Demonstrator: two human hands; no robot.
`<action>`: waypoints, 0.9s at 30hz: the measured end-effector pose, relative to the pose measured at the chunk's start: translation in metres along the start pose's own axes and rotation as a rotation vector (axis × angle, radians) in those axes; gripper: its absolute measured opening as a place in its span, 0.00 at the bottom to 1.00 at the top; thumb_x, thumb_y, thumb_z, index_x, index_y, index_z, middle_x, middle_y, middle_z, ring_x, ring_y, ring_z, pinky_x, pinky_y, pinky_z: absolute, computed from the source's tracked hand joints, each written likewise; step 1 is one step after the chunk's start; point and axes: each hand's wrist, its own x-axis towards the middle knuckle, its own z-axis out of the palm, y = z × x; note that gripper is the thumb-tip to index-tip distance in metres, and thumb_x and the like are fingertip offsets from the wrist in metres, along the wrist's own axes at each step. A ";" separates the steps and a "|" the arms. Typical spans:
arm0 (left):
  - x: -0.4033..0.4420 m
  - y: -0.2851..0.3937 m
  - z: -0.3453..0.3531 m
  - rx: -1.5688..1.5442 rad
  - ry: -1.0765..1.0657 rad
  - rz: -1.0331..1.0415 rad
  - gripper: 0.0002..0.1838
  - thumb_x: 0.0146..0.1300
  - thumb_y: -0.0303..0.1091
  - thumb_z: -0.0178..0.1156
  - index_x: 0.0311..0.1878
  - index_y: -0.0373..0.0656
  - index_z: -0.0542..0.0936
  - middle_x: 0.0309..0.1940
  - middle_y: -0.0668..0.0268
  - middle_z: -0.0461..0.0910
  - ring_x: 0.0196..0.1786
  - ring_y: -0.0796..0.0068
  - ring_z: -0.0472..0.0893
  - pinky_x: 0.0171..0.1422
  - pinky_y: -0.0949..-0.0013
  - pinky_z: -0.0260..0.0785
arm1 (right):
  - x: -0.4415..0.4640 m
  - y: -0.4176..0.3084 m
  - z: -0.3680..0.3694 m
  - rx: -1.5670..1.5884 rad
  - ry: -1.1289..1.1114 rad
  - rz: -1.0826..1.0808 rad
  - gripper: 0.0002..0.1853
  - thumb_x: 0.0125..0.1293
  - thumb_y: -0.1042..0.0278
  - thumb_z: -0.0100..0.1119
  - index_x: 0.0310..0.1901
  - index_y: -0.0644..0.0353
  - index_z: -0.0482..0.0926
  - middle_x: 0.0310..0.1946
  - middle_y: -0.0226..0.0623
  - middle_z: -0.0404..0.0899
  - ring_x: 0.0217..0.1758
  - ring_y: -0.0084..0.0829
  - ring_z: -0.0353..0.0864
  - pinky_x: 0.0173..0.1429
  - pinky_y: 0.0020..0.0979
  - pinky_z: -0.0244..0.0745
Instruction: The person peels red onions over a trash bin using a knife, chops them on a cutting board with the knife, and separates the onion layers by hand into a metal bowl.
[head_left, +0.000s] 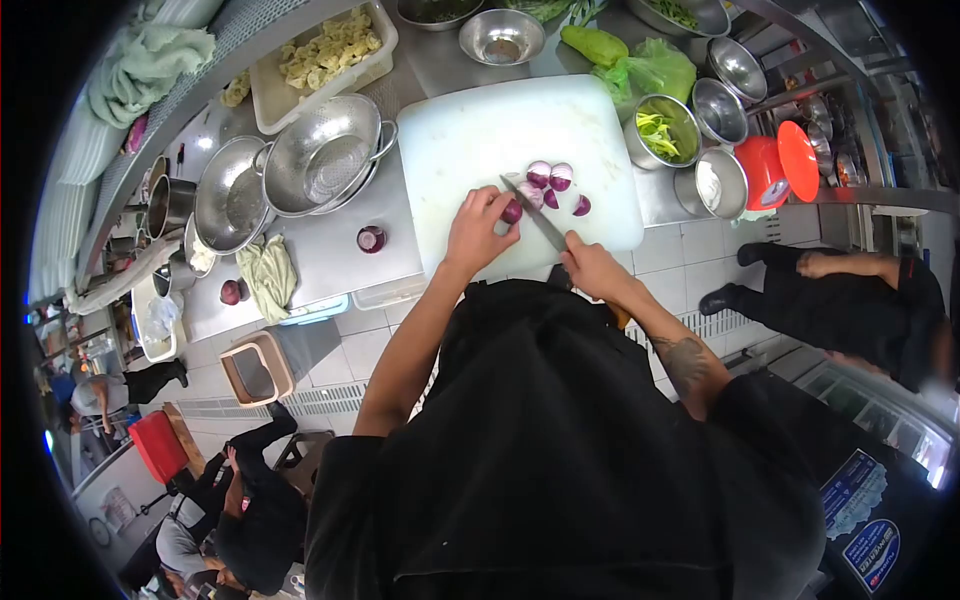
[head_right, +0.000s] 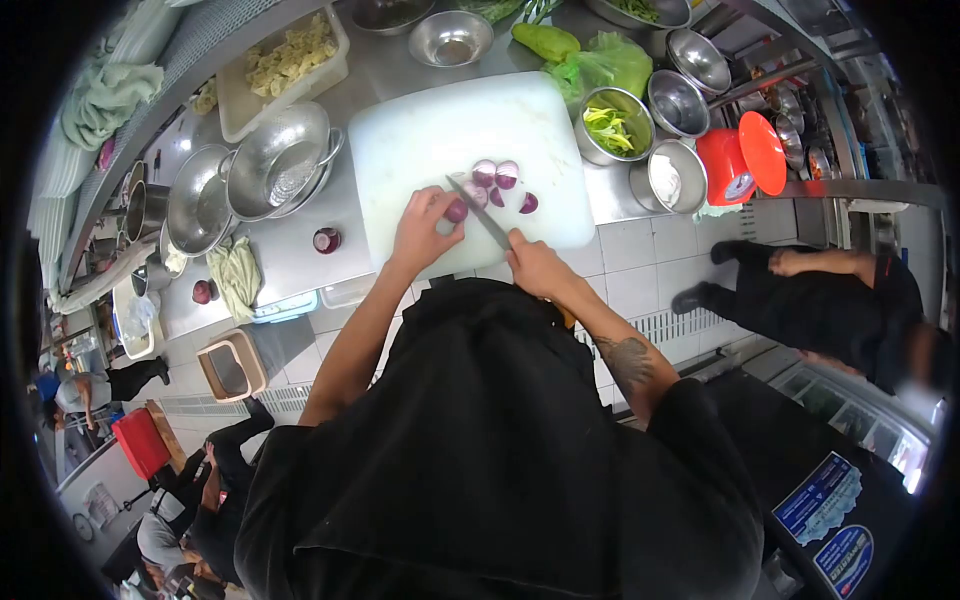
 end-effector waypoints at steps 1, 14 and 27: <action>0.000 0.000 0.000 0.005 0.000 0.001 0.23 0.50 0.37 0.72 0.50 0.43 0.81 0.45 0.61 0.76 0.49 0.58 0.77 0.54 0.58 0.74 | -0.001 0.001 -0.002 0.003 0.016 0.031 0.13 0.74 0.65 0.47 0.51 0.65 0.63 0.32 0.67 0.80 0.39 0.68 0.80 0.48 0.61 0.72; -0.009 -0.001 -0.010 -0.087 0.051 -0.036 0.17 0.51 0.25 0.70 0.45 0.42 0.81 0.39 0.63 0.75 0.46 0.59 0.76 0.50 0.59 0.74 | -0.028 -0.034 -0.012 -0.126 0.045 -0.010 0.09 0.69 0.73 0.46 0.47 0.70 0.65 0.31 0.68 0.80 0.37 0.69 0.81 0.44 0.61 0.74; -0.012 -0.010 -0.007 -0.153 0.036 -0.046 0.18 0.50 0.24 0.69 0.47 0.42 0.80 0.44 0.61 0.77 0.48 0.58 0.76 0.53 0.60 0.74 | -0.001 -0.024 0.021 -0.140 0.013 0.018 0.11 0.65 0.77 0.47 0.47 0.69 0.63 0.31 0.69 0.80 0.38 0.69 0.81 0.44 0.62 0.74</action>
